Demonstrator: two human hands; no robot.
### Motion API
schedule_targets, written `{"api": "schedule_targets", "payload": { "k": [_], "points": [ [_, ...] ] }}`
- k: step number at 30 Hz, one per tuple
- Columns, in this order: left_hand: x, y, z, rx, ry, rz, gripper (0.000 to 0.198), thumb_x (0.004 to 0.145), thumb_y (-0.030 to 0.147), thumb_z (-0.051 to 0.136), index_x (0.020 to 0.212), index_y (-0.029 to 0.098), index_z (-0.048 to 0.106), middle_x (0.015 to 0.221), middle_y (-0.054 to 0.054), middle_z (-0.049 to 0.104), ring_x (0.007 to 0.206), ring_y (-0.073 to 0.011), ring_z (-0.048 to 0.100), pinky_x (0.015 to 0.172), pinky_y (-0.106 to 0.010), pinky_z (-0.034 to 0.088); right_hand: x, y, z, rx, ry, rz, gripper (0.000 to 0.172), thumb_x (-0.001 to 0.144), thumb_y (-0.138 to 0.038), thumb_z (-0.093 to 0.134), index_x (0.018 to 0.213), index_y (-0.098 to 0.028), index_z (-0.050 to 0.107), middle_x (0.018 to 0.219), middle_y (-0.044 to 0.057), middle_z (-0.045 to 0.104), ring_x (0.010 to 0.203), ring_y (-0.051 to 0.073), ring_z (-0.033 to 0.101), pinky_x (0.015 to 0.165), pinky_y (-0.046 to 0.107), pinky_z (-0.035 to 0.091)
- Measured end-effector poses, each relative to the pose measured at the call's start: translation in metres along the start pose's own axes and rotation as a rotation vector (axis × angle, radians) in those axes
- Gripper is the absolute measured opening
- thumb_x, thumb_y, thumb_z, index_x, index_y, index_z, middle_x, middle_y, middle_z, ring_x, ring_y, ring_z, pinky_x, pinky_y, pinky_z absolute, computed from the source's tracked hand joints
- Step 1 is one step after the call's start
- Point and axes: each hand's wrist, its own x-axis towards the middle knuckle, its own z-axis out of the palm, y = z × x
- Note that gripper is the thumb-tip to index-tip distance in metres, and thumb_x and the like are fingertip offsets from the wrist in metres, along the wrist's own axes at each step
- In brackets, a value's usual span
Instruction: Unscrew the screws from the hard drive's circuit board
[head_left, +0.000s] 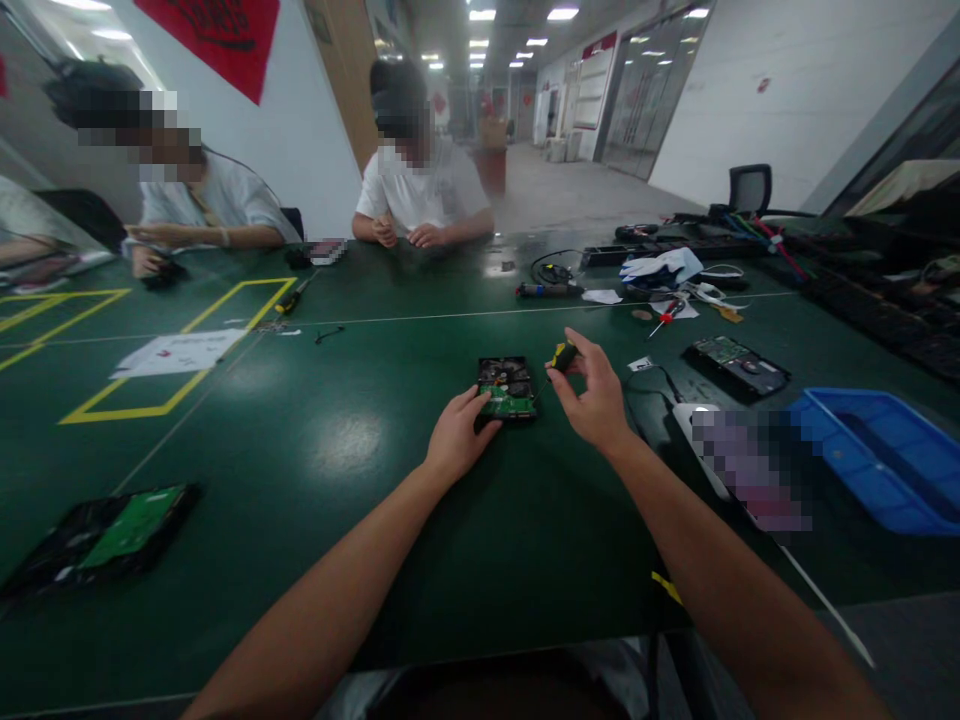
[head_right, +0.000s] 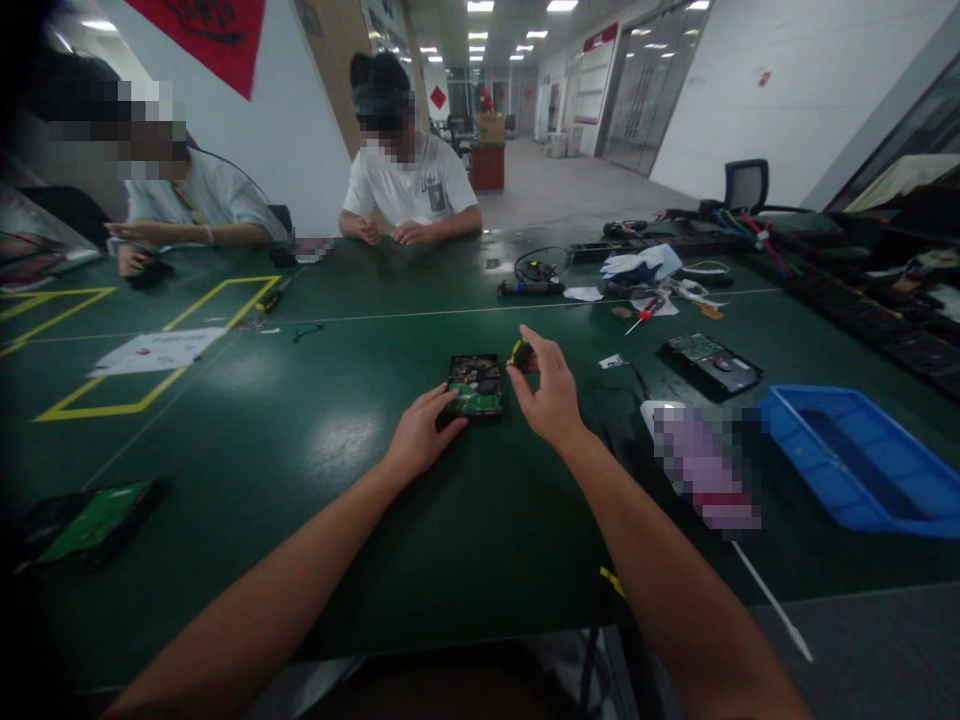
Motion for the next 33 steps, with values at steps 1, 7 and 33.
{"api": "schedule_targets", "payload": {
  "k": [1, 7, 33],
  "points": [
    [0.000, 0.000, 0.000, 0.002, -0.001, -0.004, 0.053, 0.092, 0.037, 0.071, 0.141, 0.018, 0.062, 0.152, -0.015, 0.055, 0.140, -0.0299, 0.054, 0.118, -0.048, 0.045, 0.000, 0.001, 0.000, -0.019, 0.018, 0.000, 0.062, 0.096, -0.030, 0.066, 0.153, -0.033, 0.043, 0.131, 0.010, 0.059, 0.100, 0.027, 0.067, 0.088, 0.050, 0.062],
    [-0.001, 0.000, -0.001, 0.003, -0.012, -0.009, 0.055, 0.092, 0.037, 0.070, 0.143, 0.019, 0.060, 0.155, -0.015, 0.052, 0.142, -0.0311, 0.052, 0.117, -0.049, 0.046, -0.001, -0.003, 0.000, -0.053, 0.016, -0.035, 0.058, 0.093, -0.032, 0.070, 0.147, -0.031, 0.048, 0.132, 0.010, 0.061, 0.101, 0.028, 0.068, 0.087, 0.050, 0.062],
    [-0.002, -0.001, -0.001, -0.009, -0.009, 0.001, 0.054, 0.092, 0.035, 0.069, 0.143, 0.018, 0.060, 0.153, -0.016, 0.054, 0.141, -0.0305, 0.052, 0.117, -0.049, 0.047, -0.001, -0.007, 0.000, 0.029, -0.042, -0.001, 0.066, 0.094, -0.026, 0.065, 0.155, -0.035, 0.040, 0.136, 0.008, 0.061, 0.099, 0.025, 0.070, 0.092, 0.049, 0.062]
  ]
}}
